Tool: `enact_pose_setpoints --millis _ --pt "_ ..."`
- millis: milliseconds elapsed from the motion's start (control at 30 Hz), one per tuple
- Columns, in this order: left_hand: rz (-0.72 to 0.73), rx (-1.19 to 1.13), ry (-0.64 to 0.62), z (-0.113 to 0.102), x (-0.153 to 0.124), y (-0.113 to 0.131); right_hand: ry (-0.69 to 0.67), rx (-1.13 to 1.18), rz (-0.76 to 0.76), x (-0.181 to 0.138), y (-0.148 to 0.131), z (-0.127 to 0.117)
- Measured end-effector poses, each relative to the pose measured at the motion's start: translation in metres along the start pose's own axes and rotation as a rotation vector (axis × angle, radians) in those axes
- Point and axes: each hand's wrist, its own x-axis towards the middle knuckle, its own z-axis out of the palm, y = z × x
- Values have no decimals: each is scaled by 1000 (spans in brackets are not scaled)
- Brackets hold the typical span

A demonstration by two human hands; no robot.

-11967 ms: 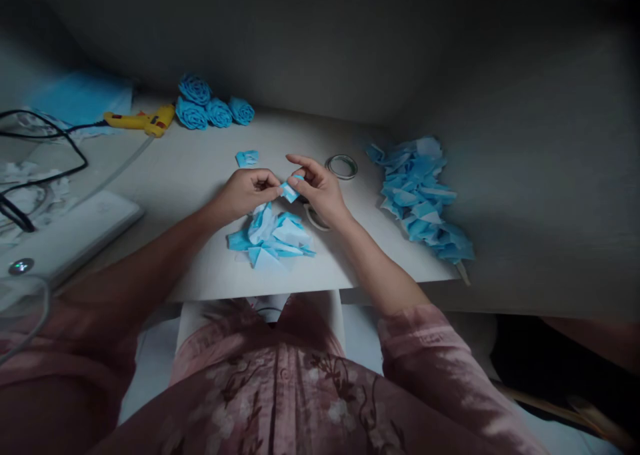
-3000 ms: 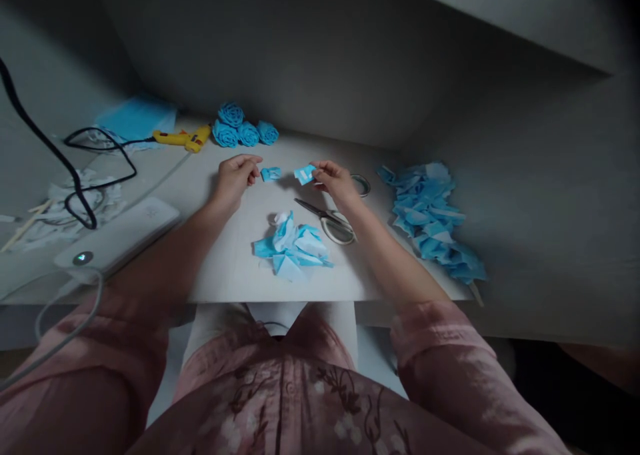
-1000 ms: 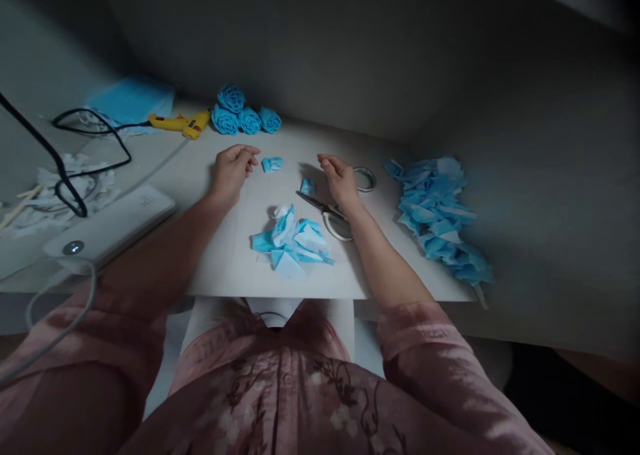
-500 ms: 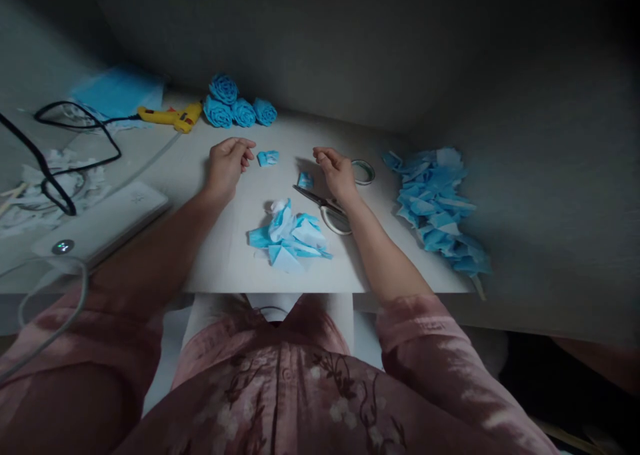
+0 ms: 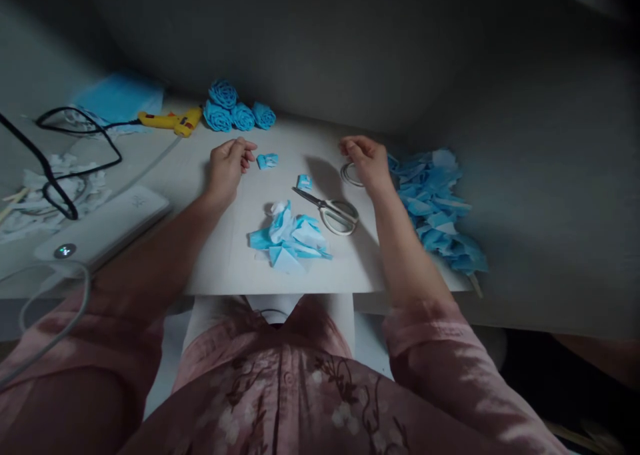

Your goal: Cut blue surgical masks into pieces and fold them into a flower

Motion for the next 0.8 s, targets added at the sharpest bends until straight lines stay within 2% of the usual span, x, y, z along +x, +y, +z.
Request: enact_pose_setpoints --millis 167,300,400,467,567,700,800 --pt "68 4 -16 2 -1 2 -142 -395 64 -18 -3 -43" --pt "64 33 -48 2 -1 2 -283 -662 165 -40 -7 -53" --pt "62 43 -60 2 -1 3 -360 -780 163 -52 -8 -47" --pt "67 35 -44 4 -3 5 -328 -813 124 -55 -9 -40" --pt "56 27 -14 5 -4 8 -266 -773 52 -55 -14 -30" --pt "35 102 -30 2 -1 4 -309 -698 -42 -49 -29 -13" --pt "81 284 -101 -3 0 -5 -349 -658 -81 -44 -41 3"
